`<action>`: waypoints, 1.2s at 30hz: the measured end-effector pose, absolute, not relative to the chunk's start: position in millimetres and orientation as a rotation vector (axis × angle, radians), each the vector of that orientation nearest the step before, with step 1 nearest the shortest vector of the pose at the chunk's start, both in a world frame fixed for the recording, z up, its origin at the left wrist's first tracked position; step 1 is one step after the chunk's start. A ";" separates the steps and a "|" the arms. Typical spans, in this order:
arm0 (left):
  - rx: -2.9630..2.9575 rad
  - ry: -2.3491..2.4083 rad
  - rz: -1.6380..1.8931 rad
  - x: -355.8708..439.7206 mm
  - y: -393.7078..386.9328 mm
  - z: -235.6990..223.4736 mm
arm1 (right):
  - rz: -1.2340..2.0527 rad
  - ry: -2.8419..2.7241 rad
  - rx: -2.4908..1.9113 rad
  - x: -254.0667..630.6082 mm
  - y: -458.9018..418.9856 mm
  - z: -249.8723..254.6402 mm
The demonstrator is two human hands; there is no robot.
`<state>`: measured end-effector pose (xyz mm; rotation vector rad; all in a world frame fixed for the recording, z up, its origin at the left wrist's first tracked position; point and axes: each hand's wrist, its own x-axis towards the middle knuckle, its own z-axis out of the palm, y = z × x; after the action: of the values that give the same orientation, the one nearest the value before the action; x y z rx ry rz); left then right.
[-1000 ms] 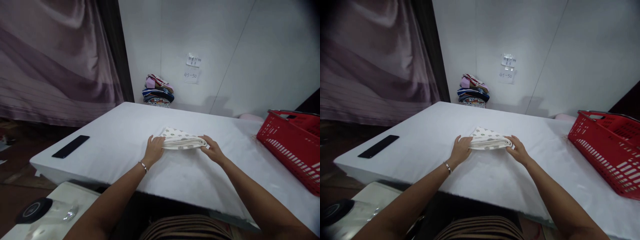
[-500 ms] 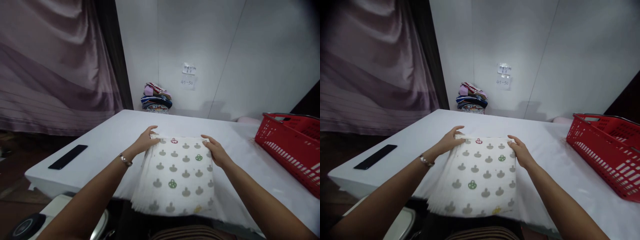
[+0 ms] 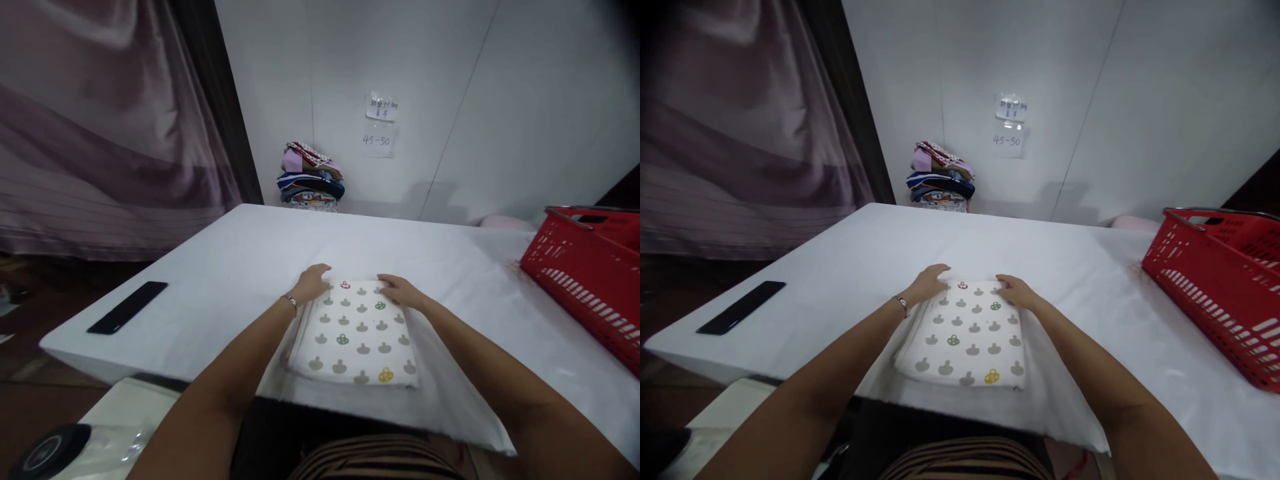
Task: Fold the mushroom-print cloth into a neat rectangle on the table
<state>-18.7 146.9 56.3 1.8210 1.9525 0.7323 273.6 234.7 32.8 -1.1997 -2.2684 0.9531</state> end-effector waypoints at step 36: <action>2.181 1.871 0.241 19.5 147.4 72.2 | 0.701 -2.841 -1.295 237.6 229.6 73.0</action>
<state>19.5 147.4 72.2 2.1811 1.8707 0.2414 237.6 229.6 73.0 -1.2946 -2.8409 0.7008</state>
